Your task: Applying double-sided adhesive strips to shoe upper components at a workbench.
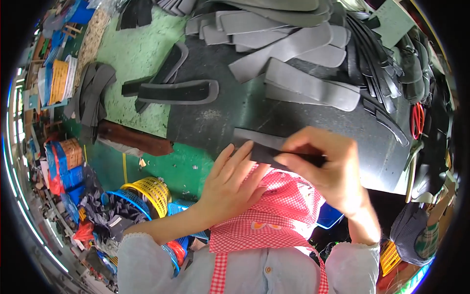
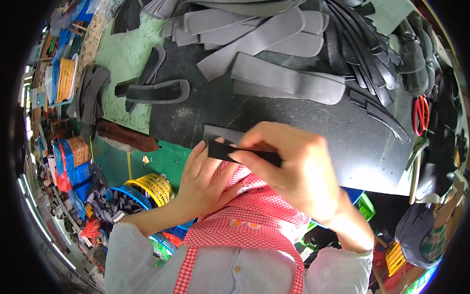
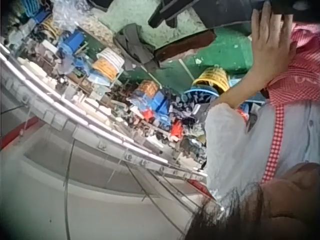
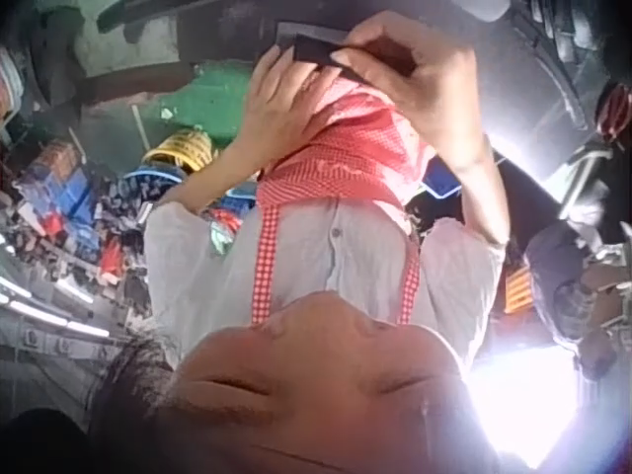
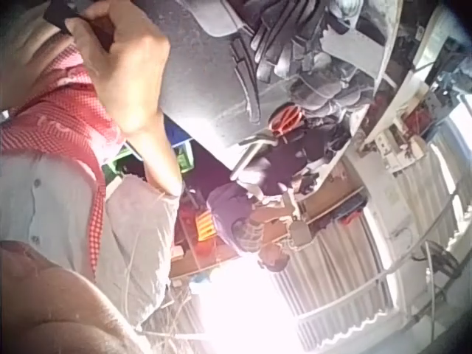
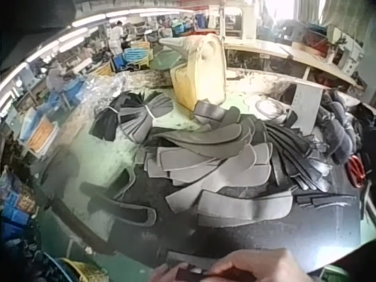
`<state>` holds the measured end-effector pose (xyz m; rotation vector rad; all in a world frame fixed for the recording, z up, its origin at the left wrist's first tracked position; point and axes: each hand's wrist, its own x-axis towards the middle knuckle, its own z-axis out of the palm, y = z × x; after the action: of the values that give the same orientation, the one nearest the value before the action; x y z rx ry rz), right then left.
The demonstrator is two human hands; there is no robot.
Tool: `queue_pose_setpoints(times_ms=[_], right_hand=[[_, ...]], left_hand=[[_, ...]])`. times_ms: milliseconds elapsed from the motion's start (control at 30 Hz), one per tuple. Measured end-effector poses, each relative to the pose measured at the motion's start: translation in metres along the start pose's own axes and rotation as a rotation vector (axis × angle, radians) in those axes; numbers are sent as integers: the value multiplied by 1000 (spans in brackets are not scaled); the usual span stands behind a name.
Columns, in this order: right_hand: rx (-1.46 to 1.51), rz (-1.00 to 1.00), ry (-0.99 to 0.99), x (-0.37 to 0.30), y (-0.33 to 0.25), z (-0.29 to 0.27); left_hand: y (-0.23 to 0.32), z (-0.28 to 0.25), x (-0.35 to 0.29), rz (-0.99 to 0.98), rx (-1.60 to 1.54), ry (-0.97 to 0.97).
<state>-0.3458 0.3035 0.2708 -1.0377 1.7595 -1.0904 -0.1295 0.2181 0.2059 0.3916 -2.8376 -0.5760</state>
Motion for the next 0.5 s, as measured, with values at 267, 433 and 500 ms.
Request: queue_pose_setpoints(times_ms=[267, 433, 500], right_hand=[[-239, 84, 9, 25, 7, 41], [-286, 92, 17, 26, 7, 41], [-297, 96, 12, 27, 6, 41]], left_hand=[[-17, 2, -13, 72, 19, -5], [-29, -5, -24, 90, -85, 4], [-31, -8, -25, 92, -103, 5]])
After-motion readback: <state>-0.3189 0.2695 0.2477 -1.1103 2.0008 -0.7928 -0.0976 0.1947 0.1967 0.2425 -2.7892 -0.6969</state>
